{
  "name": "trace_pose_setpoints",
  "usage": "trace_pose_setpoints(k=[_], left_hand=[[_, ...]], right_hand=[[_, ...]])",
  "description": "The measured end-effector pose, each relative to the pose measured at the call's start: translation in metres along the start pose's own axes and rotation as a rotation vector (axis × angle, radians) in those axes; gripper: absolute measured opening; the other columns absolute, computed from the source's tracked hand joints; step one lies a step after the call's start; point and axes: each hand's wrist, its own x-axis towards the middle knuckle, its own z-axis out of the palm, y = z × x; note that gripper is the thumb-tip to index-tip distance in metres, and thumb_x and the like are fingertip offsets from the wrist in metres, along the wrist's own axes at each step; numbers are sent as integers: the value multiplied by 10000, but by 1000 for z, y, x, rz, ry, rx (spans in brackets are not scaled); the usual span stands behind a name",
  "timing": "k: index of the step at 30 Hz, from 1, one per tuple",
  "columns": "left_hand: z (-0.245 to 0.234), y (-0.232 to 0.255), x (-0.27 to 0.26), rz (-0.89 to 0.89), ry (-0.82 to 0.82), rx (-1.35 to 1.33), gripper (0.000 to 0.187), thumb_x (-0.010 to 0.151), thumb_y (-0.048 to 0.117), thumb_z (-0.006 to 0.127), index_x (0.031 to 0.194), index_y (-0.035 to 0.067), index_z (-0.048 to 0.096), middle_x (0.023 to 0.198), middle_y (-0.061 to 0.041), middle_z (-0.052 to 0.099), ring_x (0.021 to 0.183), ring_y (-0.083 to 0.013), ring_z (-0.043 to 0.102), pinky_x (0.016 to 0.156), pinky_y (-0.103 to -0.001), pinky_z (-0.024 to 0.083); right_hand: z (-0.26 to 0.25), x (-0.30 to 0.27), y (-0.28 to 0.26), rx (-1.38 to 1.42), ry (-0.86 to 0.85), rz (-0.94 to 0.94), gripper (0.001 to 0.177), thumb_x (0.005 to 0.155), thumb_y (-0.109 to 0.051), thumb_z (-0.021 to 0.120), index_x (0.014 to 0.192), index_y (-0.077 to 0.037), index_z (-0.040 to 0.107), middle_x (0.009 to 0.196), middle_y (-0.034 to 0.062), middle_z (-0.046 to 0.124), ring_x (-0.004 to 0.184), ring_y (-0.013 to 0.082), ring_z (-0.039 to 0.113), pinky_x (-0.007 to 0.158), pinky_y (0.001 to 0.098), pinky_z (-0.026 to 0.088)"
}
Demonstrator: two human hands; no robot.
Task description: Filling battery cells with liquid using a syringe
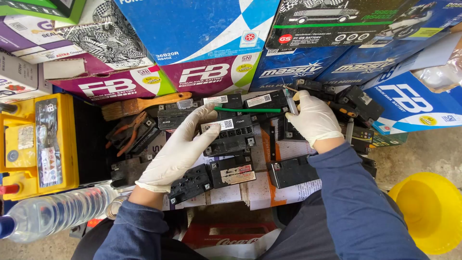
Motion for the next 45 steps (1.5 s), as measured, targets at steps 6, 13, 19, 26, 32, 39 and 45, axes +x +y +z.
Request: trace_pose_setpoints(k=[6,13,19,26,32,39,45], left_hand=[[-8,-27,4,207,166,-168,592,996,194,570,1525,0,391,1556,-149,499,1437,-213,488,1208,-327,399],[26,23,-54,770,395,533,411,992,3,663,1394,2,577,1434,-195,590,1430,-362,525,1259,-495,410],[161,42,-69,873,57,386,214,952,46,710,1159,23,661,1156,-151,732,1059,-313,747,945,-403,603],[309,43,-40,854,-177,319,276,998,188,687,1252,91,636,1182,-101,724,1070,-289,717,950,-401,556],[394,23,-10,984,-376,530,178,944,190,715,1111,162,661,1017,-79,735,854,-310,750,758,-439,592],[476,-19,44,1337,-359,1120,141,838,364,724,930,332,621,777,94,619,655,-133,704,615,-316,578],[517,-31,59,1402,-566,1119,195,825,320,781,852,249,601,703,33,603,613,-222,705,584,-346,583]], right_hand=[[-7,-19,2,215,92,67,403,890,-239,665,1265,-136,561,915,96,756,873,395,688,811,484,482],[-88,-133,-23,956,308,94,579,963,-129,637,1510,-88,452,1068,132,691,876,159,672,760,263,523],[-93,-218,9,1434,647,165,702,1039,-136,545,1674,-175,250,1163,163,708,800,99,600,693,225,506],[-59,-266,95,1489,867,401,219,1026,-114,592,1224,-84,681,1178,115,741,1039,135,686,838,232,581],[1,-279,186,1606,1079,354,234,1045,-72,586,1269,-96,649,1227,210,708,1040,224,697,957,335,612],[2,-307,238,676,729,386,483,852,-96,709,1327,-178,677,1255,112,727,1201,306,671,1103,444,510],[72,-296,324,443,669,362,334,883,-285,731,1209,-232,683,1058,-8,707,1093,220,667,1021,391,537]])
